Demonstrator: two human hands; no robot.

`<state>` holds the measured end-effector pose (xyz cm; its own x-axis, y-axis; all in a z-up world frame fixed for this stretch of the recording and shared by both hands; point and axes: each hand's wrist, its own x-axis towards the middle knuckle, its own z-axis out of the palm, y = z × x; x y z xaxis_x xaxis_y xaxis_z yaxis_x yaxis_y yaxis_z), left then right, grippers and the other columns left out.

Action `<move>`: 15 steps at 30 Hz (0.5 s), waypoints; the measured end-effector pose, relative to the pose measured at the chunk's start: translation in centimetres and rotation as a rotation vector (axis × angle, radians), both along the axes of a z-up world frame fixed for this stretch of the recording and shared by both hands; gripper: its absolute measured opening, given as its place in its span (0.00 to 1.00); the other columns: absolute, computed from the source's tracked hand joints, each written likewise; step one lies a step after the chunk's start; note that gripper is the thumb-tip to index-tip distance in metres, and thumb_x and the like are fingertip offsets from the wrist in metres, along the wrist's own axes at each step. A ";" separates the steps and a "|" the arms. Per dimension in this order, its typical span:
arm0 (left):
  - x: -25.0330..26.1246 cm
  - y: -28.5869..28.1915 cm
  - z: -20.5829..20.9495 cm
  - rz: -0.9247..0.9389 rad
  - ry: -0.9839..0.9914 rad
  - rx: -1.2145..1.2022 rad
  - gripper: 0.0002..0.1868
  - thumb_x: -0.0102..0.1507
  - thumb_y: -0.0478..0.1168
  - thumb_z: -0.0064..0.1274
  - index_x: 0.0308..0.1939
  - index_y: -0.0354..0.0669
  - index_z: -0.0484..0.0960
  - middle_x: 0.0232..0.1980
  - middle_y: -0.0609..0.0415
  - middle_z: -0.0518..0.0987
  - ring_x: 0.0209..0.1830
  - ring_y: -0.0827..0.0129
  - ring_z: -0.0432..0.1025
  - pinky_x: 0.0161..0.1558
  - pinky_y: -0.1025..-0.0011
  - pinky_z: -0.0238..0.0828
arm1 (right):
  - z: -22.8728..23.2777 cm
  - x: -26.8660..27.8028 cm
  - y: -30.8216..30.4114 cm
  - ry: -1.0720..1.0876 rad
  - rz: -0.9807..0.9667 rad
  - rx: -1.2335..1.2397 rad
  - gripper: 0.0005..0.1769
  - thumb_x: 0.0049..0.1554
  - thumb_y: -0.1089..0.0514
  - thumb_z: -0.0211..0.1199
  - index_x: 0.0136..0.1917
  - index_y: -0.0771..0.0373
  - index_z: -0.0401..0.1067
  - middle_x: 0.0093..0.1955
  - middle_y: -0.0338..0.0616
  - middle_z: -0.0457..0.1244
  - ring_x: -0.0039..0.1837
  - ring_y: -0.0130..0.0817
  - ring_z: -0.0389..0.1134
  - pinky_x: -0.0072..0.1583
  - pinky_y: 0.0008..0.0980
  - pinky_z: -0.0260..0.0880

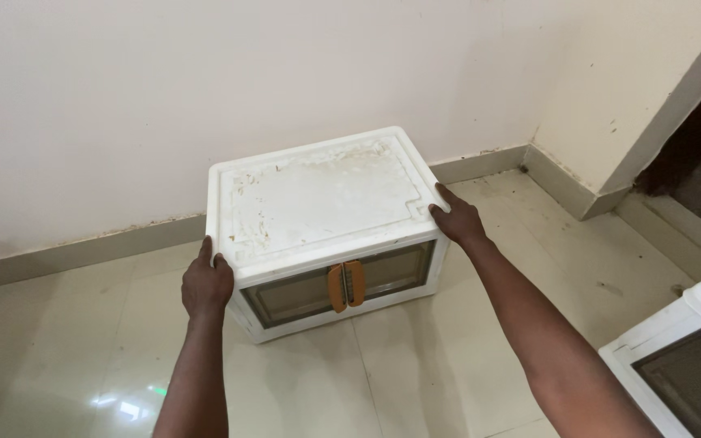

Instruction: The person unfolds a collapsed white plastic storage crate, inserts a removable inner tray, and places the lid on top. They then stack the assembled crate onto a vertical stack of similar crates and open the mesh doors of the stacked units.

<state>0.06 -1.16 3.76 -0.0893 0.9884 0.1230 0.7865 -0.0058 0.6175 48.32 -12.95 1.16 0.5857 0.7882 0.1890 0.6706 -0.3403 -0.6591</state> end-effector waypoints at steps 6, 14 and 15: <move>-0.1 0.5 -0.3 -0.007 -0.035 0.041 0.28 0.70 0.48 0.42 0.76 0.59 0.68 0.61 0.43 0.79 0.62 0.50 0.72 0.61 0.53 0.69 | 2.0 -0.7 -0.2 0.009 -0.039 -0.120 0.32 0.62 0.44 0.54 0.79 0.34 0.59 0.69 0.53 0.65 0.69 0.53 0.67 0.72 0.43 0.63; -0.1 0.8 -0.1 0.015 -0.016 0.068 0.28 0.68 0.47 0.45 0.74 0.58 0.72 0.61 0.43 0.79 0.62 0.49 0.73 0.61 0.52 0.69 | 2.8 -0.4 0.2 -0.077 -0.009 -0.141 0.30 0.62 0.48 0.55 0.77 0.40 0.63 0.71 0.53 0.63 0.71 0.53 0.64 0.71 0.45 0.63; -0.1 0.9 -0.1 0.020 -0.026 0.066 0.28 0.68 0.47 0.45 0.73 0.58 0.72 0.62 0.44 0.79 0.62 0.49 0.73 0.61 0.53 0.69 | 2.8 -0.3 0.2 -0.098 -0.001 -0.147 0.30 0.63 0.48 0.56 0.78 0.41 0.64 0.71 0.54 0.64 0.71 0.53 0.64 0.71 0.45 0.63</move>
